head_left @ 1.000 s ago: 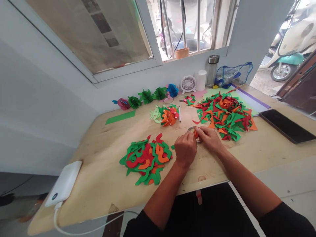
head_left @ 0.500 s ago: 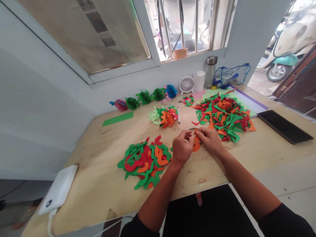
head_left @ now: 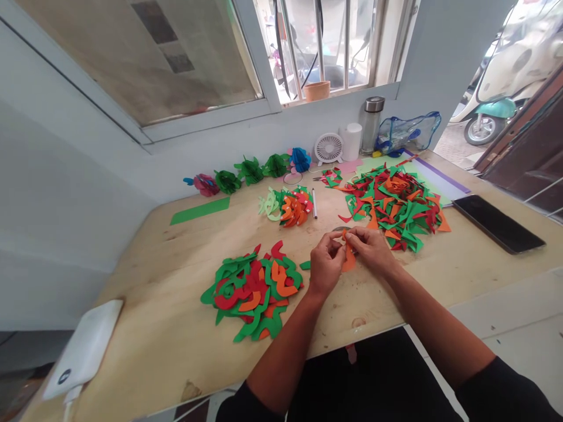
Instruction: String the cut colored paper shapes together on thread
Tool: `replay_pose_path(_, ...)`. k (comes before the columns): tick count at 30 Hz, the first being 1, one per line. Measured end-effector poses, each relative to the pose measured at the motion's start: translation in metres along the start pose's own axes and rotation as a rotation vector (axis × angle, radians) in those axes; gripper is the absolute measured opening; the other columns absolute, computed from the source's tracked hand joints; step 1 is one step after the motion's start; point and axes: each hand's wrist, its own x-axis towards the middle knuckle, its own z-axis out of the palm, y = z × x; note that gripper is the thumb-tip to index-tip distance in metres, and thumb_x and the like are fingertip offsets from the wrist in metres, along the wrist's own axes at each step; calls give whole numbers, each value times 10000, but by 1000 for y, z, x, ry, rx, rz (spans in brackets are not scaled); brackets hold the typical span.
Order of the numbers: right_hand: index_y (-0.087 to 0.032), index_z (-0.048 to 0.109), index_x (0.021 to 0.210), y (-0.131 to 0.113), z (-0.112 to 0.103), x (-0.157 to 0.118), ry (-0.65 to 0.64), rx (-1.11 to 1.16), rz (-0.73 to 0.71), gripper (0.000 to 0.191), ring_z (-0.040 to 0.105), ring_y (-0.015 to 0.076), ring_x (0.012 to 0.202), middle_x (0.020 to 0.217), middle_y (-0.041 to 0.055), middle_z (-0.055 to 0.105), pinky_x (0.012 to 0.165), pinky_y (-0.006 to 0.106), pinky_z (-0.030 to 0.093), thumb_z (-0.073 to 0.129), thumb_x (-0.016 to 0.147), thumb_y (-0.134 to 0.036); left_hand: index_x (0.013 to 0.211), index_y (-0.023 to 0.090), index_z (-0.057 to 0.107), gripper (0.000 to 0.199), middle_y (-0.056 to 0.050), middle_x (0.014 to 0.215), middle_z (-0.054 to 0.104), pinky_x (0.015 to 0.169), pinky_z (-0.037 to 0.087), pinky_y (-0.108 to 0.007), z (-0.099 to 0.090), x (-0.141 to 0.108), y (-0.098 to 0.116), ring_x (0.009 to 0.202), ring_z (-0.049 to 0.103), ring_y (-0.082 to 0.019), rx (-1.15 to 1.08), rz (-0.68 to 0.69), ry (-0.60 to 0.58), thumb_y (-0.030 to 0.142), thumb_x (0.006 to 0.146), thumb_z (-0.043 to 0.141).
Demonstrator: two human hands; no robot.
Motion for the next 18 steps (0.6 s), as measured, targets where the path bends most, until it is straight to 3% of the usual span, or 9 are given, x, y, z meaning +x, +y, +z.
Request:
replay_pose_path(4,-188,621,702,5,-10,5,174,-68,-12,283,542,142,572,618,12,620,559,252,402,495,814,-416,1039,162,583,295,31,638,564,541,447,-185,-4,1,3,545,559,-85,-105,-79,92,212,749,558)
replay_pose_path(7,-197,659,770,11,-18,7,315,-329,13,241,563,160,589,647,24,650,592,270,401,509,806,-382,1014,161,596,278,45,604,543,527,434,-178,-7,2,4,516,539,-76,-85,-102,137,203,742,555)
replay_pose_path(11,-209,677,804,17,-23,9,275,-608,1,197,604,190,681,770,52,696,626,285,402,506,798,-307,978,157,604,254,46,598,540,512,425,-176,-8,2,3,502,531,-72,-90,-118,128,201,733,552)
replay_pose_path(18,-222,687,830,24,-24,12,232,-738,20,197,615,202,732,836,55,713,646,295,404,496,801,-262,967,153,596,273,42,594,539,498,430,-183,-11,8,-7,483,538,-76,-197,-175,178,239,708,572)
